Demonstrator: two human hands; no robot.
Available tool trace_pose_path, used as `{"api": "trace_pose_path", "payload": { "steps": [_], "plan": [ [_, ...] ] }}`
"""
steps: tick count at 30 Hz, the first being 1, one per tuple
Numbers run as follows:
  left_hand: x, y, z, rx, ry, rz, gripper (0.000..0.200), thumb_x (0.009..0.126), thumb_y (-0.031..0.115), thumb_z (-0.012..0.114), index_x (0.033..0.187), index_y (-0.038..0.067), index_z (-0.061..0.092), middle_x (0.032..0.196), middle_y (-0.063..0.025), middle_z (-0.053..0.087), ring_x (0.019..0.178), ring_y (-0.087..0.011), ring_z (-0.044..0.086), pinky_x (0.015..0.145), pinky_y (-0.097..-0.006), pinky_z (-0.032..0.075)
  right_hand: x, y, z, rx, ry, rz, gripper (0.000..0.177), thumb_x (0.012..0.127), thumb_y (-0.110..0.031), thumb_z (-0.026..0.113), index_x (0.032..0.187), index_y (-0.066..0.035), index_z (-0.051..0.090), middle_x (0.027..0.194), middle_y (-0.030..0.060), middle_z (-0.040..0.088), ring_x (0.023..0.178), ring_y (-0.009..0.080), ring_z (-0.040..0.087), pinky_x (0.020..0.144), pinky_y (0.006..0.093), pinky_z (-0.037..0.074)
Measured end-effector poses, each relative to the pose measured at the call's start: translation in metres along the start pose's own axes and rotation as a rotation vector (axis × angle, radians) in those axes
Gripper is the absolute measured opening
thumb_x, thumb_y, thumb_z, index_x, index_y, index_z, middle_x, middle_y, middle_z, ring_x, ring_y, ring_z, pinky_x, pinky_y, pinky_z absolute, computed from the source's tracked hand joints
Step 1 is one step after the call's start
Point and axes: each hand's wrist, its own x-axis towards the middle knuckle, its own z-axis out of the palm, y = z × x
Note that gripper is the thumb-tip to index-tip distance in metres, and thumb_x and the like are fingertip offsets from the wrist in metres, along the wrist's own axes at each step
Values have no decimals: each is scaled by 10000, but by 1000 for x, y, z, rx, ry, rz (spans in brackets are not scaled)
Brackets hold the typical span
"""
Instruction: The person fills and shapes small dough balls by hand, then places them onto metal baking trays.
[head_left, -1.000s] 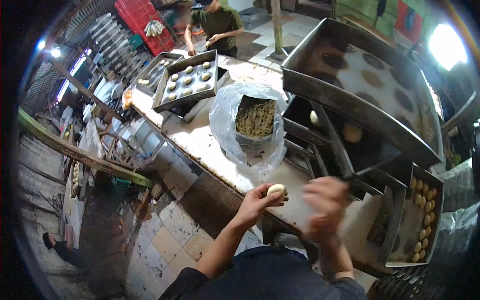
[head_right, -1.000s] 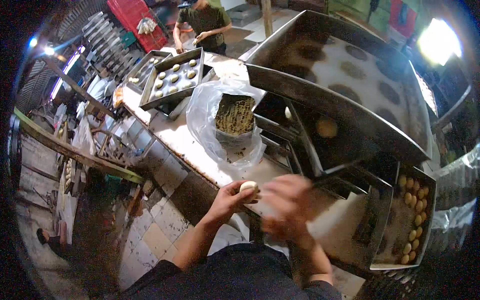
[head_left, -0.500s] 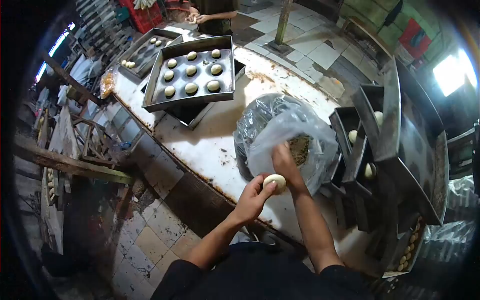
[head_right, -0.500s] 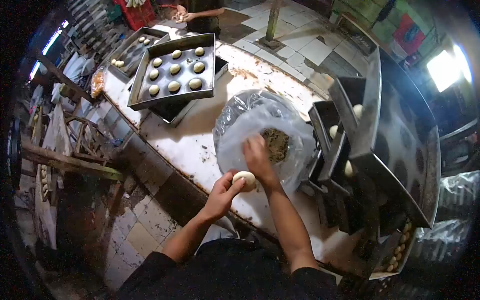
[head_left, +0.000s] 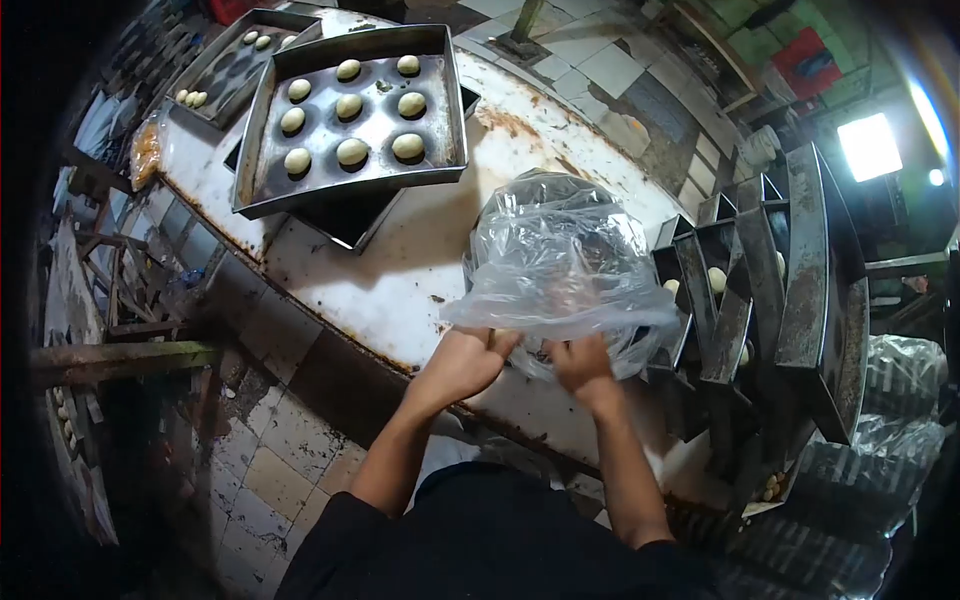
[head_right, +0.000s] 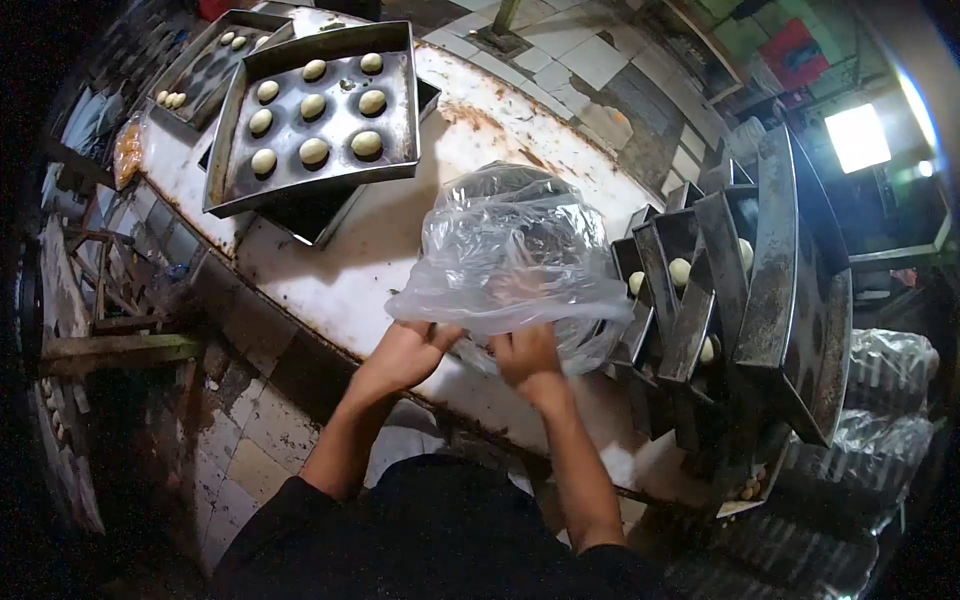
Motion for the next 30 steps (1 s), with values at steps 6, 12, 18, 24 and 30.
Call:
{"api": "trace_pose_path", "payload": {
  "steps": [6, 12, 18, 24, 30],
  "plan": [
    [46, -25, -19, -755, 121, -93, 338, 1065, 267, 635, 1191, -45, 660, 1106, -103, 707, 1007, -143, 662, 921, -304, 543, -64, -57, 62, 36, 252, -179, 435, 954, -178, 675, 1329, 35, 622, 1506, 277, 518, 1474, 495, 399, 1234, 564, 276],
    [30, 36, -34, -773, 96, -97, 344, 1086, 250, 534, 1203, -67, 600, 1135, -192, 731, 937, -250, 739, 925, -381, 599, -27, -16, -2, 315, 467, -130, 278, 912, -29, 671, 1181, 30, 707, 1289, 209, 647, 1219, 395, 604, 1052, 469, 503],
    [-77, 48, 29, -735, 98, -247, 418, 1039, 342, 634, 1237, -24, 596, 1148, -189, 729, 993, -272, 731, 952, -413, 572, 34, 20, 1, 285, 494, -447, 256, 887, -34, 721, 1135, 30, 715, 1164, 194, 682, 1132, 380, 622, 1001, 432, 506],
    [-185, 36, 87, -770, 301, -437, 337, 1063, 265, 591, 1247, -15, 558, 1155, -185, 711, 1012, -283, 722, 967, -413, 577, 39, 45, 6, 232, 318, -494, 140, 872, -83, 739, 955, 18, 689, 999, 174, 663, 1047, 381, 598, 948, 473, 499],
    [-230, 49, 133, -844, 527, -387, 371, 1079, 250, 568, 1315, -34, 533, 1237, -191, 682, 1121, -290, 692, 1025, -418, 556, 22, 66, 0, 330, 251, -401, 210, 867, -109, 760, 1022, 13, 690, 1037, 193, 707, 1011, 373, 656, 934, 431, 519]
  ]
}}
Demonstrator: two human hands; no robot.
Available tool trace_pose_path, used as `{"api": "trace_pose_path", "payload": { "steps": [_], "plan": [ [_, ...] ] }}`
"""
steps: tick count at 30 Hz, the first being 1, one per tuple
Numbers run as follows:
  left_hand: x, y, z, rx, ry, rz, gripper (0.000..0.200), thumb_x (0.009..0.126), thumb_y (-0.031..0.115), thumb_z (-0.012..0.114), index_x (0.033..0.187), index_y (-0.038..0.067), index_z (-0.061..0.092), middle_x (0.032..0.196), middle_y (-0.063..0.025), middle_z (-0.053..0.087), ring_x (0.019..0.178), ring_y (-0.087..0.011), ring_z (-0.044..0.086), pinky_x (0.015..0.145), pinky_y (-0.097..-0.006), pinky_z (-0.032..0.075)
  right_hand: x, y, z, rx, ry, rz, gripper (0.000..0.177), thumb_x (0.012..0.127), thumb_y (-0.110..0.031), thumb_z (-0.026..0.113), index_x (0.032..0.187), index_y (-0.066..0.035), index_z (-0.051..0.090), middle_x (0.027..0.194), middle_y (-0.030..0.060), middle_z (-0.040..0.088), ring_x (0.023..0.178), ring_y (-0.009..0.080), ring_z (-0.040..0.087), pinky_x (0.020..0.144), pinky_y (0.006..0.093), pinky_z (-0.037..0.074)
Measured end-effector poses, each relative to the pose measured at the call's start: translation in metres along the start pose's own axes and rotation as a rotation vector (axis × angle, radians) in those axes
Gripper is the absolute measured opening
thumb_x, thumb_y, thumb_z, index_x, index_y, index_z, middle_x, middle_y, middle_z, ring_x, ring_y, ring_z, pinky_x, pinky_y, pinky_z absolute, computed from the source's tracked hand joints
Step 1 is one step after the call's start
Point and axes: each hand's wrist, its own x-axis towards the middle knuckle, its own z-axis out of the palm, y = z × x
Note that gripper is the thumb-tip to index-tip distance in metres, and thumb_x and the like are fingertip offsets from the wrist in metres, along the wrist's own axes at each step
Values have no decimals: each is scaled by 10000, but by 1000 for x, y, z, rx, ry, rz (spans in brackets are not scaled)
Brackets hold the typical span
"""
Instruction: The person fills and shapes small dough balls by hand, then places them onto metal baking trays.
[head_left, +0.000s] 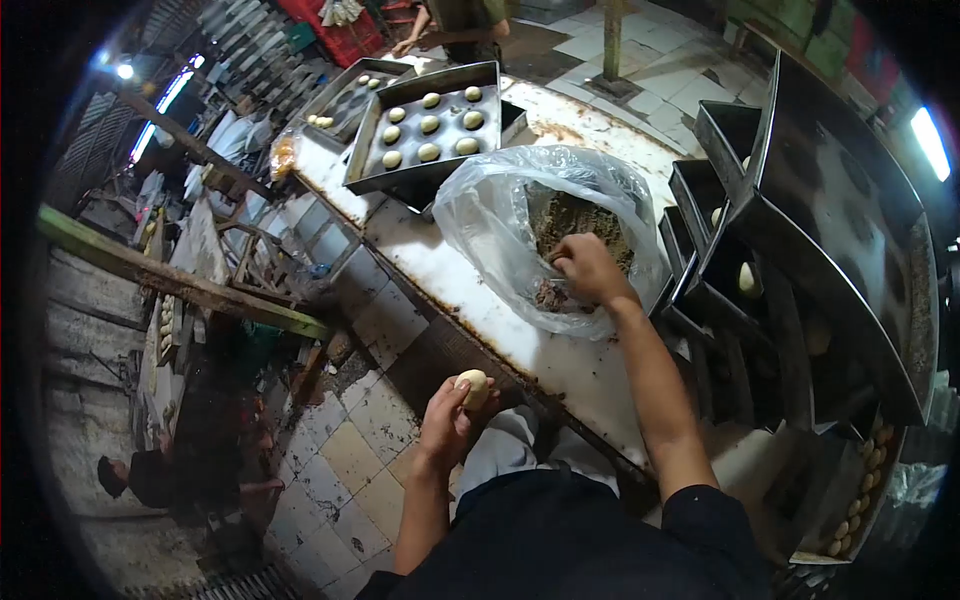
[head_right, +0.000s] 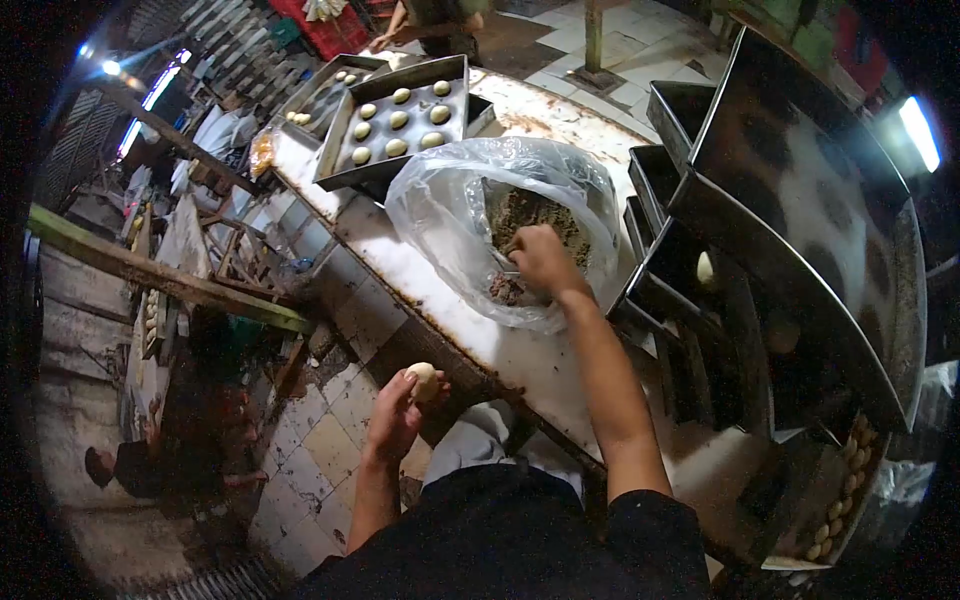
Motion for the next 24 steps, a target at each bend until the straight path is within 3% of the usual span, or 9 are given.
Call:
{"api": "trace_pose_path", "payload": {
  "steps": [2, 3, 7, 10, 12, 15, 18, 20, 24],
  "plan": [
    [-6, -5, 4, -17, -26, 38, 398, 1078, 248, 582, 1348, -40, 533, 1259, -184, 679, 1145, -280, 686, 1053, -406, 540, -10, -1, -17, 243, -1, 229, 295, 881, -133, 772, 1126, 17, 707, 1081, 185, 736, 983, 330, 700, 910, 389, 541],
    [-7, -6, 6, 71, -30, 61, 417, 1067, 202, 615, 1386, -54, 531, 1294, -174, 674, 1182, -264, 676, 1080, -381, 521, -17, 4, -14, 364, 60, 265, 327, 952, -166, 746, 1210, 31, 712, 1098, 139, 770, 941, 224, 728, 857, 332, 558],
    [13, -16, 18, 96, -98, 165, 372, 1073, 117, 596, 1388, -76, 550, 1301, -153, 674, 1177, -260, 680, 1087, -364, 513, -79, -61, -22, 1130, 146, 281, 219, 1040, -104, 639, 1148, 57, 740, 1012, 68, 759, 925, 152, 707, 860, 296, 560],
    [21, -18, 32, 10, -188, 180, 393, 1076, 224, 629, 1340, -63, 582, 1206, -120, 701, 1074, -192, 703, 956, -316, 568, -130, -130, -18, 1006, 150, 162, 217, 1028, -80, 653, 1180, 50, 737, 1034, 74, 761, 945, 151, 709, 880, 299, 564],
    [15, -18, 32, -106, -278, 133, 403, 1105, 251, 566, 1362, -60, 570, 1211, -121, 694, 1097, -204, 693, 998, -328, 552, -162, -175, -11, 786, 195, 115, 245, 987, -61, 705, 1209, 38, 734, 1045, 89, 771, 941, 157, 715, 888, 300, 563],
    [-3, -21, 16, -292, -350, 20, 423, 1130, 312, 504, 1357, -39, 566, 1185, -107, 688, 1079, -197, 688, 975, -339, 556, -196, -225, 22, 184, 367, 4, 242, 907, -15, 756, 1147, 16, 758, 1109, 147, 760, 1048, 252, 714, 907, 334, 569],
    [-8, -32, -24, -516, -731, -4, 373, 1122, 346, 526, 1312, 29, 575, 1089, -87, 700, 974, -152, 706, 816, -267, 596, -222, -249, 50, 55, 320, -49, 230, 889, -11, 762, 1118, 11, 764, 1236, 156, 719, 1179, 328, 670, 988, 387, 553],
    [-50, -15, -13, -371, -323, 46, 378, 1123, 338, 521, 1334, 25, 549, 1100, -102, 703, 955, -163, 717, 799, -270, 607, -240, -257, 54, 156, 229, -107, 252, 889, -14, 764, 1139, 12, 758, 1275, 146, 706, 1205, 328, 662, 1022, 401, 541],
    [-82, -15, -38, -324, -486, -49, 317, 1109, 247, 556, 1334, 25, 534, 1194, -130, 683, 1020, -218, 724, 844, -340, 643, -273, -308, 51, 8, 263, 120, 579, 836, -80, 845, 1383, -35, 660, 1481, 162, 566, 1347, 309, 565, 1056, 412, 534]
  ]
}}
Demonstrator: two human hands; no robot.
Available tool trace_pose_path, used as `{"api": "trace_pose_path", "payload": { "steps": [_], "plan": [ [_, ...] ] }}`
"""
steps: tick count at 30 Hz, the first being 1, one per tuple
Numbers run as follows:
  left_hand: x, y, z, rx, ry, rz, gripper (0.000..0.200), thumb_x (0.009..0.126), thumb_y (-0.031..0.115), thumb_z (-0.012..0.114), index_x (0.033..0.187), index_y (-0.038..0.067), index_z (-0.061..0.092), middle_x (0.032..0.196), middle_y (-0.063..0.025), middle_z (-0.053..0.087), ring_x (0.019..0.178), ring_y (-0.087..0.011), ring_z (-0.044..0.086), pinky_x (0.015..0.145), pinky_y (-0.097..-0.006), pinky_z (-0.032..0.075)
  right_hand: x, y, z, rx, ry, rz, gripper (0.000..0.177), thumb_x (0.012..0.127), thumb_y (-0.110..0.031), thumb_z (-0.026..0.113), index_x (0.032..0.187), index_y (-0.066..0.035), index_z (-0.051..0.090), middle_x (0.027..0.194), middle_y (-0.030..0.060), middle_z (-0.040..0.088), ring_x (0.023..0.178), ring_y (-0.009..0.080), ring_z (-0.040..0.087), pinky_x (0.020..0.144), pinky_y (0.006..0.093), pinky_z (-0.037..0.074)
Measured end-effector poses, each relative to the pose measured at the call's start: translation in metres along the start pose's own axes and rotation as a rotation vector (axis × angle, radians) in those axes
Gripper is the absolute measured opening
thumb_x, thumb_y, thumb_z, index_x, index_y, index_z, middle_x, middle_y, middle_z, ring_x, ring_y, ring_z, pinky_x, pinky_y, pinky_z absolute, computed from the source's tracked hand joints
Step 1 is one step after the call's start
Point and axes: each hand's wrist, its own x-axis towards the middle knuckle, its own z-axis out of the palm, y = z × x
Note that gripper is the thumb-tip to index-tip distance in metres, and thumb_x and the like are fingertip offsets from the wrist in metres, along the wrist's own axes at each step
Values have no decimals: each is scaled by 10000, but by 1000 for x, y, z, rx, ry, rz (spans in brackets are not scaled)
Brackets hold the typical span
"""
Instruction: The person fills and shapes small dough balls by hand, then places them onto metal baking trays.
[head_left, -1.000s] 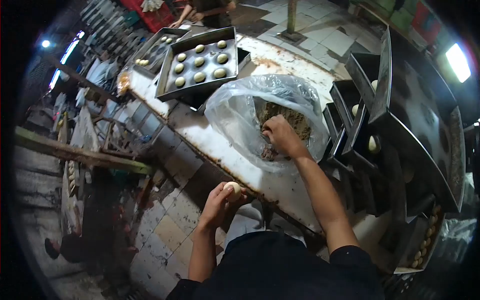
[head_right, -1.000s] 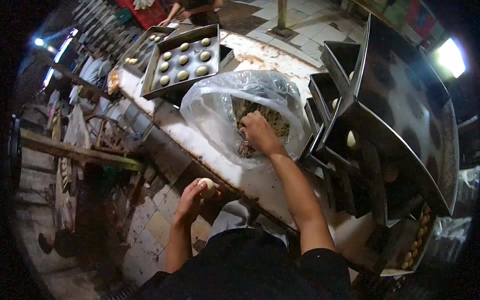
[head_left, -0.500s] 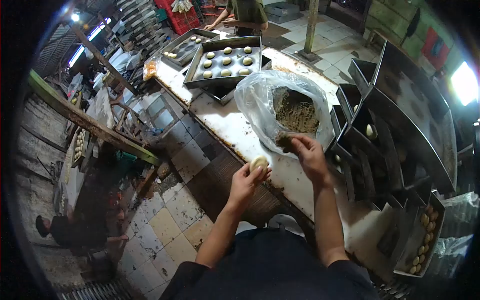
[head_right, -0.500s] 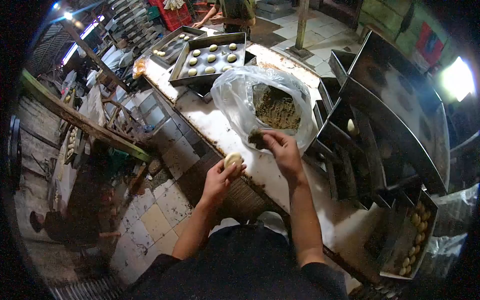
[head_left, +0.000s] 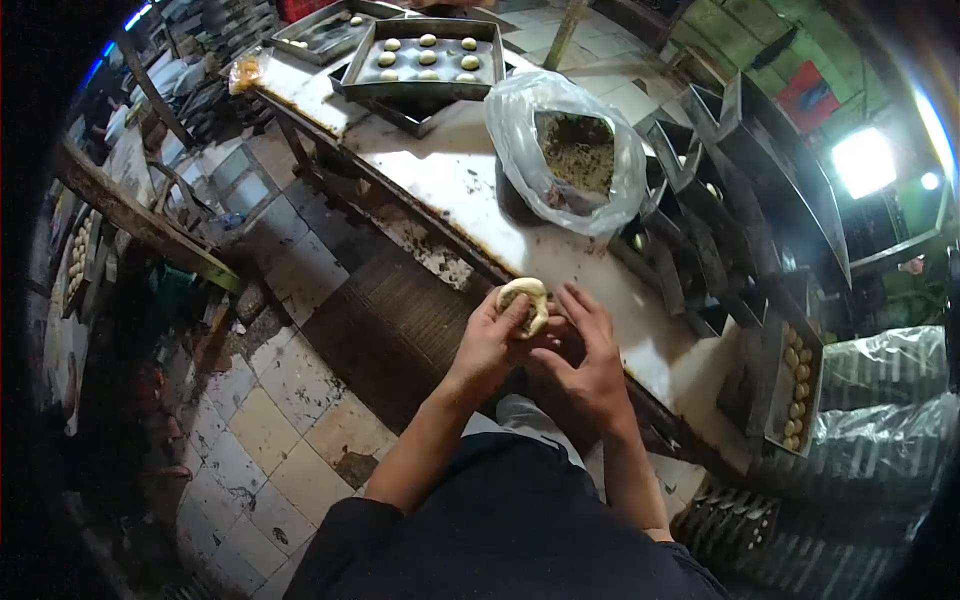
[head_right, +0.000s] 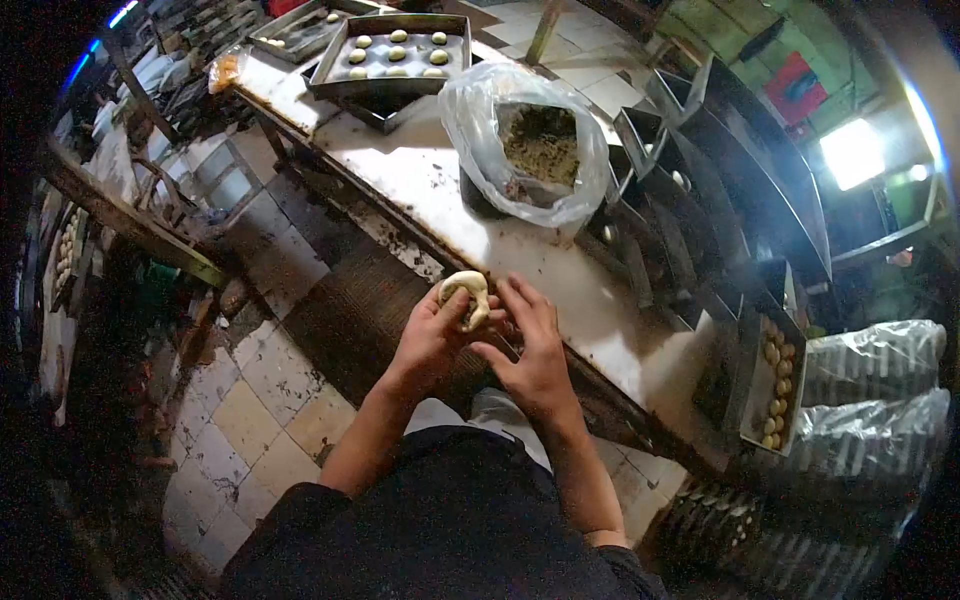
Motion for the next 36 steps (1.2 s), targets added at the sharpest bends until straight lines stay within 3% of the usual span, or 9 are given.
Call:
{"api": "trace_pose_path", "payload": {
  "steps": [4, 9, 13, 16, 20, 24, 28, 33, 36],
  "plan": [
    [-19, -21, 15, 277, -159, 121, 306, 1110, 202, 552, 1354, 20, 524, 1175, -112, 684, 1028, -161, 697, 868, -286, 585, -23, 10, -9, 196, -46, 18, 771, 750, -27, 896, 1460, -34, 596, 1478, 155, 538, 1374, 288, 532, 1108, 368, 509],
    [-72, -11, 74, 1173, -267, 278, 471, 1045, 325, 669, 1376, 16, 540, 1124, -163, 711, 980, -197, 692, 869, -346, 552, -67, 41, -40, 854, 52, 89, 528, 908, -58, 801, 1399, 32, 630, 1466, 130, 556, 1289, 241, 600, 1108, 377, 495],
    [-73, -64, 112, 932, -201, 355, 359, 1049, 283, 658, 1243, -19, 656, 1041, -100, 730, 937, -132, 668, 812, -294, 539, -103, 34, -83, 977, 177, 70, 398, 898, -26, 789, 1286, 21, 715, 1413, 159, 604, 1272, 260, 627, 1081, 376, 512],
    [-58, -114, 129, 793, -81, 230, 305, 1054, 247, 648, 1177, -32, 656, 944, -44, 702, 866, -80, 625, 744, -258, 510, -132, 52, -129, 293, 266, -137, 378, 868, 11, 785, 1244, -4, 749, 1339, 179, 652, 1195, 287, 682, 1012, 358, 553],
    [-41, -183, 161, 385, -9, 151, 240, 1064, 218, 629, 1166, 9, 568, 929, -8, 618, 800, -67, 574, 708, -250, 498, -165, 95, -173, 353, 252, -259, 269, 873, 145, 698, 1112, 38, 759, 1116, 150, 735, 1029, 221, 708, 894, 333, 585],
    [-55, -222, 183, 601, -196, 208, 365, 1033, 243, 701, 1258, 8, 535, 1091, -66, 629, 989, -133, 629, 892, -277, 529, -185, 121, -196, 1074, 283, 251, 311, 888, 89, 727, 1187, 18, 681, 1072, 113, 748, 958, 156, 719, 853, 300, 588],
    [-71, -214, 212, 1116, -318, 464, 343, 1047, 216, 683, 1322, 21, 622, 1252, -89, 631, 1159, -164, 608, 991, -314, 504, -186, 153, -198, 1227, 248, 121, 245, 886, 66, 759, 1119, 19, 701, 1103, 83, 698, 964, 153, 699, 927, 291, 565],
    [-58, -191, 186, 887, 20, 395, 293, 1122, 202, 528, 1227, -5, 708, 1109, -54, 740, 972, -122, 664, 862, -280, 553, -167, 99, -184, 642, 247, 43, 178, 831, 71, 796, 992, 6, 758, 1090, 90, 698, 1044, 206, 677, 915, 329, 554],
    [-65, -169, 159, 862, -80, 321, 330, 1135, 218, 491, 1254, -4, 705, 1165, -77, 736, 1021, -135, 670, 885, -282, 549, -150, 95, -164, 526, 206, -87, 199, 844, 79, 782, 1025, 0, 753, 984, 69, 716, 1003, 193, 701, 908, 305, 562]
  ]
}}
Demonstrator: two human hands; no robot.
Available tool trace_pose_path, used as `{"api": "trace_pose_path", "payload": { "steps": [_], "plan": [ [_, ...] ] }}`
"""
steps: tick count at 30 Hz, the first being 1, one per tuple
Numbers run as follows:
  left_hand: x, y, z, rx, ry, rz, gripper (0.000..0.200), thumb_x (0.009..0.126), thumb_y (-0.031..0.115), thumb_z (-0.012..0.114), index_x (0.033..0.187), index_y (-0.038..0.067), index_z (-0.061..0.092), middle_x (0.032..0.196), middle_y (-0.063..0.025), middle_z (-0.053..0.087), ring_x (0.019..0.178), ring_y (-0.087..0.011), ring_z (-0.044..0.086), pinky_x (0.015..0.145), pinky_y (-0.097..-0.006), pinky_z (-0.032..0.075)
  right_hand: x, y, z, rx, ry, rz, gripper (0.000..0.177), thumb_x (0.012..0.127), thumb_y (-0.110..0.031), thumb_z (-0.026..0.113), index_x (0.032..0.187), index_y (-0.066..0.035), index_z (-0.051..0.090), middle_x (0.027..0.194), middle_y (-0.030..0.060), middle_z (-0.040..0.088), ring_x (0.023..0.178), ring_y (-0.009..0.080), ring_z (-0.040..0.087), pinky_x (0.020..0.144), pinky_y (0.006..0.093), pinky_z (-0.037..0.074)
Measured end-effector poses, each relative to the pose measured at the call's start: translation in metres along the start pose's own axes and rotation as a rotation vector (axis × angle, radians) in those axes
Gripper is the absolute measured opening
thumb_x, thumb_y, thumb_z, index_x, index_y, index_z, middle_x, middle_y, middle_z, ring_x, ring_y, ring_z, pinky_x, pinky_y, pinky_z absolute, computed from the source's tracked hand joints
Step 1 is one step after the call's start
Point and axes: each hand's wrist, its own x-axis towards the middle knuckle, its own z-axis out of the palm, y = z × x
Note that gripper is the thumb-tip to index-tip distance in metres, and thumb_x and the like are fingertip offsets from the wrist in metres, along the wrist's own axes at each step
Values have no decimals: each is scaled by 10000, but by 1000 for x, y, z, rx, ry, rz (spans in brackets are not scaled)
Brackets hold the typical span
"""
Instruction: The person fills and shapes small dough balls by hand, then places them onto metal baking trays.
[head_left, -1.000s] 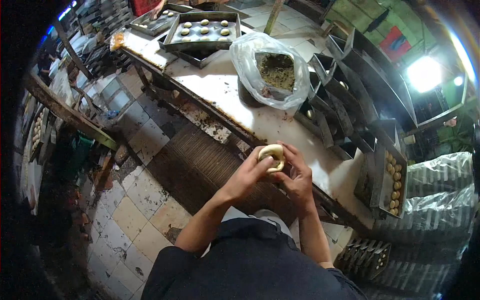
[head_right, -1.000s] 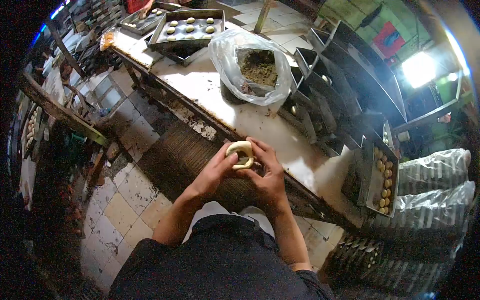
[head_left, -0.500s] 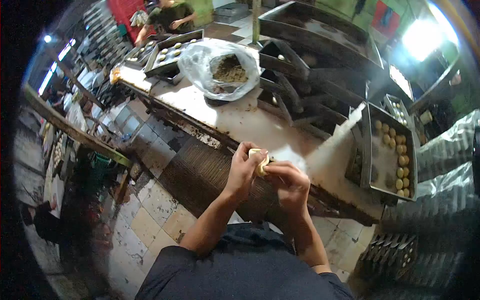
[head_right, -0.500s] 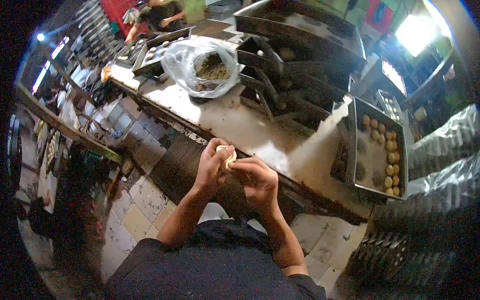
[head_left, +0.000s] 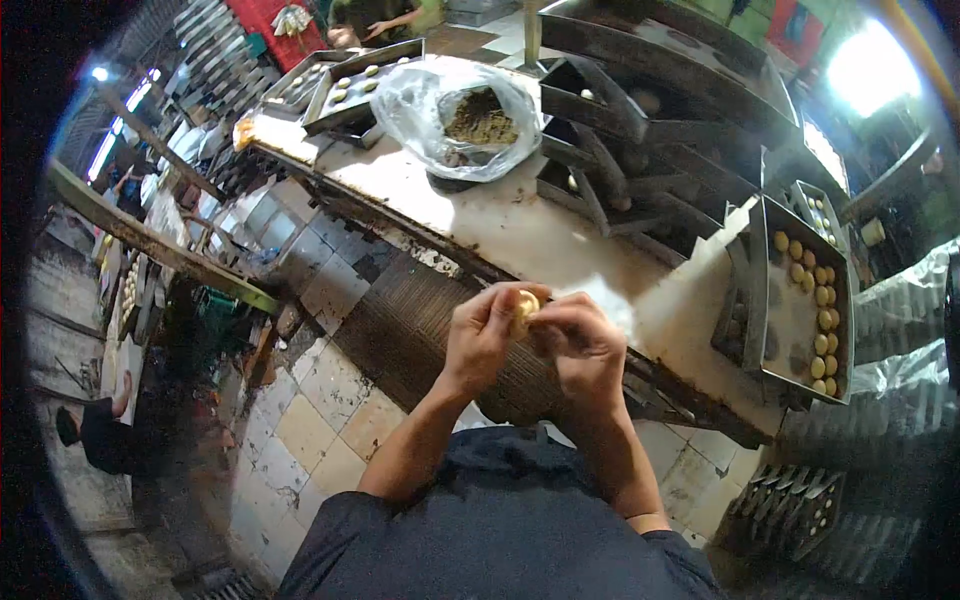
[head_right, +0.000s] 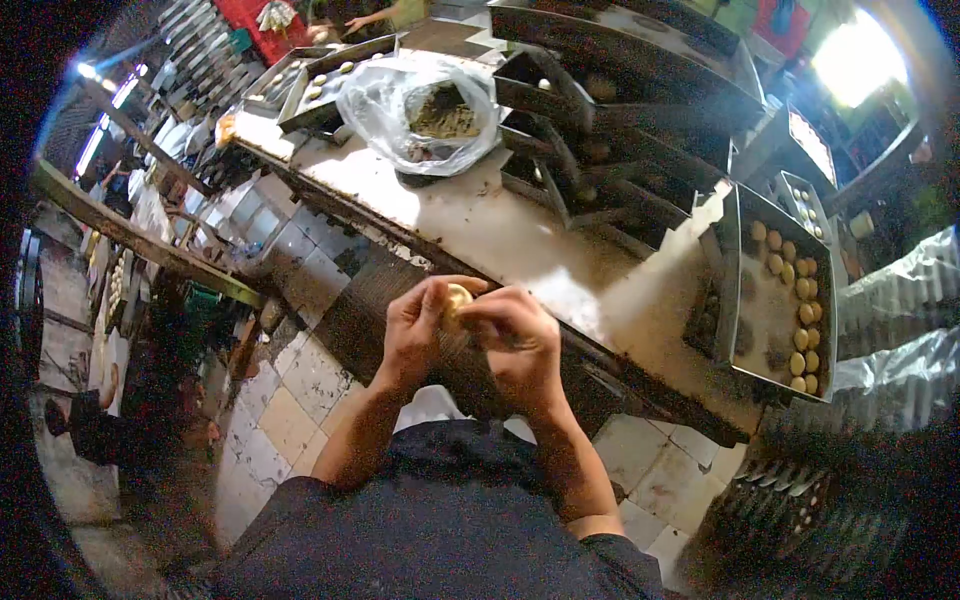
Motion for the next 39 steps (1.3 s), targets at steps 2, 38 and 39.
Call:
{"api": "trace_pose_path", "payload": {
  "steps": [2, 38, 39],
  "plan": [
    [-1, 2, -12, 109, 23, 226, 317, 1110, 196, 532, 1286, -12, 693, 1191, -151, 734, 1056, -223, 702, 920, -314, 553, 10, -7, 24, 251, 151, 296, 202, 862, 75, 774, 1047, 4, 737, 977, 70, 736, 1002, 151, 699, 900, 275, 566],
    [186, -24, 142, 603, -417, 733, 119, 1054, 136, 543, 1046, 36, 607, 1091, -147, 702, 1013, -369, 644, 1007, -468, 419, 53, 69, -73, 906, 725, 418, 547, 1046, -372, 676, 1409, 9, 529, 1242, 74, 664, 1119, 142, 637, 944, 277, 520],
    [190, -43, 138, 725, -523, 590, 247, 1073, 150, 535, 1274, 20, 599, 1322, -166, 661, 1221, -338, 605, 1101, -451, 393, 48, 94, -84, 824, 706, 461, 528, 1040, -358, 684, 1362, 43, 566, 1211, 105, 682, 1082, 191, 681, 935, 316, 563]
  ]
}}
